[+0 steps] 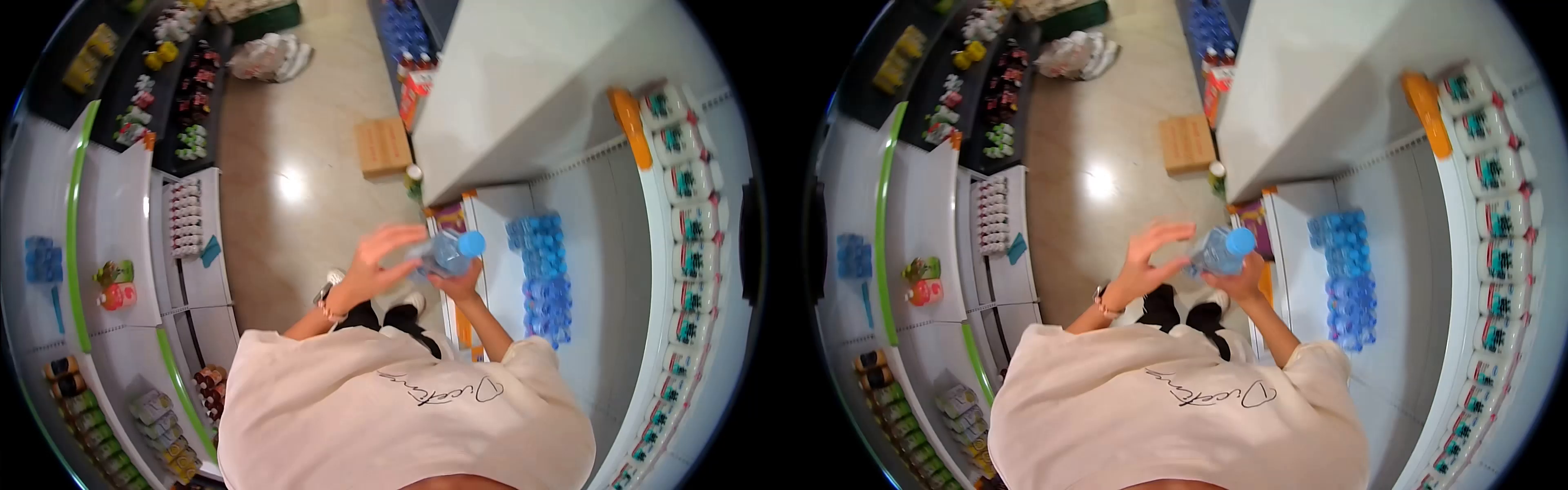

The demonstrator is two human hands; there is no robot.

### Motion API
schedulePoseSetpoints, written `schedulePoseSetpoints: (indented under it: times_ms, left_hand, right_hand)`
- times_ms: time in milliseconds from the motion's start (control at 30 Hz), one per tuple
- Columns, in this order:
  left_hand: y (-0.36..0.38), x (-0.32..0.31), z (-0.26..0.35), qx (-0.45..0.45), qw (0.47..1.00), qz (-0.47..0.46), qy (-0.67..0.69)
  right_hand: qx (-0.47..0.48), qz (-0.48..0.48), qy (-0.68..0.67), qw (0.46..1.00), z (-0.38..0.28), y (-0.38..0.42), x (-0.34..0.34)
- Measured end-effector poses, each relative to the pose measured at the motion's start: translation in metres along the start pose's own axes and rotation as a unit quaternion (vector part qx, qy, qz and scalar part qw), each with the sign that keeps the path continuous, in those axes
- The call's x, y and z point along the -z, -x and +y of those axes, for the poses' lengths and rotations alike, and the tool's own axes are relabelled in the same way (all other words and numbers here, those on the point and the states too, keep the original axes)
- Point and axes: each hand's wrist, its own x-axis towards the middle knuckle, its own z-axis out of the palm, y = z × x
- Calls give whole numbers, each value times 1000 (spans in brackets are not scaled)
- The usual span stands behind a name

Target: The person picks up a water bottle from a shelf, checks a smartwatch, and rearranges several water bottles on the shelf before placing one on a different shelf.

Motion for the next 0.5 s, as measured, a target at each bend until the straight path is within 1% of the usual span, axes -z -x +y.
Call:
schedulePoseSetpoints:
  times_ms: [33,67,100,167,200,267,300,367,400,500]
  left_hand:
    - [5,22,7,-70,995,-21,-68]
    - [14,38,15,-71,995,-39,-63]
    - [22,53,23,-95,991,-46,-83]
    - [45,78,35,-102,991,-31,-78]
    - [57,93,41,-109,989,-12,-97]
    - [77,121,47,-52,995,16,-81]
    - [86,135,50,-61,993,28,-93]
    - [105,163,54,-38,987,71,-139]
    - [117,174,58,-18,985,90,-145]
    - [149,199,57,-5,976,155,-153]
  right_hand:
    - [34,9,6,999,-9,-7,-13]
    - [51,63,-114,990,-30,-15,-34]
    - [63,109,-239,963,-51,-18,-58]
    - [37,53,-212,975,-69,-14,-83]
    - [55,38,-226,972,-89,-26,-98]
    - [46,-18,-264,963,-134,-50,-126]
    - [61,-28,-272,960,-135,-55,-139]
    - [134,-96,-160,973,-135,-66,-167]
    - [110,-102,-208,967,-155,-75,-184]
    - [145,-145,-234,950,-198,-88,-221]
